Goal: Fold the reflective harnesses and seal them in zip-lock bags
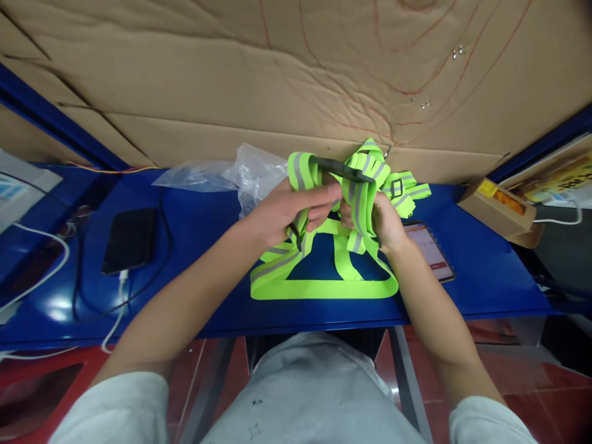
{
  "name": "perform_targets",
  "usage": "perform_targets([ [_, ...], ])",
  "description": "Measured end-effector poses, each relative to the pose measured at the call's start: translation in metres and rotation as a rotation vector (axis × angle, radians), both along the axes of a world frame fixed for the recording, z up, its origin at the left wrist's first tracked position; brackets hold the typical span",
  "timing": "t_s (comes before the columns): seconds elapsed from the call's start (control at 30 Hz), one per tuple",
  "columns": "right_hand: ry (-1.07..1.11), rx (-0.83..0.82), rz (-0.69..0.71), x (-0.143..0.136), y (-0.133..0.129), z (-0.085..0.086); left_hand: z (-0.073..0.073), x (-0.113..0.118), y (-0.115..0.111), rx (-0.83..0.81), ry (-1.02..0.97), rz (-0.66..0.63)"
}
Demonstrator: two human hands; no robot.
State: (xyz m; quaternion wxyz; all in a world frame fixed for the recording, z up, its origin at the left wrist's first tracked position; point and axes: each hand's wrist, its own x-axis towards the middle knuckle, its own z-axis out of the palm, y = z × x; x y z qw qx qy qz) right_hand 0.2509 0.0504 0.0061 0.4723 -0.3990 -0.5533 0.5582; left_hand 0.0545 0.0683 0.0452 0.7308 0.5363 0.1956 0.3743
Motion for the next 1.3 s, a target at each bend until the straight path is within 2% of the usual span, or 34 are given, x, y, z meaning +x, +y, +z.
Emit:
perform_targets([
  [0.07, 0.077, -0.051, 0.017, -0.001, -0.002, 0.001, -0.002, 0.002, -0.001, 0.074, 0.064, 0.061],
  [0.17, 0.067, -0.044, -0.093, -0.002, -0.002, -0.001, -0.006, 0.008, -0.004, 0.148, 0.128, 0.124],
  [0.3, -0.020, 0.006, -0.223, -0.006, -0.001, -0.006, -0.014, 0.014, -0.006, 0.163, 0.119, 0.057],
  [0.53, -0.173, 0.155, -0.258, -0.005, 0.001, -0.011, -0.028, 0.018, -0.003, 0.132, 0.205, 0.183],
  [0.67, -0.256, 0.175, -0.315, -0.002, 0.001, -0.013, -0.029, 0.020, 0.000, 0.282, 0.151, 0.314],
  [0.77, -0.226, 0.183, -0.191, -0.002, -0.001, -0.017, -0.031, 0.019, 0.003, 0.457, 0.185, 0.376],
  [0.83, -0.230, 0.182, -0.093, -0.003, -0.003, -0.018, -0.033, 0.017, 0.006, 0.543, 0.242, 0.376],
  [0.9, -0.281, 0.180, -0.092, -0.004, -0.005, -0.017, -0.037, 0.015, 0.010, 0.557, 0.281, 0.374],
  [1.03, -0.323, 0.237, -0.238, -0.007, -0.006, -0.011, -0.041, 0.013, 0.015, 0.477, 0.243, 0.307],
  [1.2, -0.184, 0.327, -0.480, -0.011, 0.002, -0.009, -0.029, 0.011, 0.013, 0.345, 0.085, 0.092],
  [1.3, -0.094, 0.294, -0.449, -0.013, 0.009, -0.002, -0.017, 0.005, 0.009, 0.323, 0.035, 0.132],
])
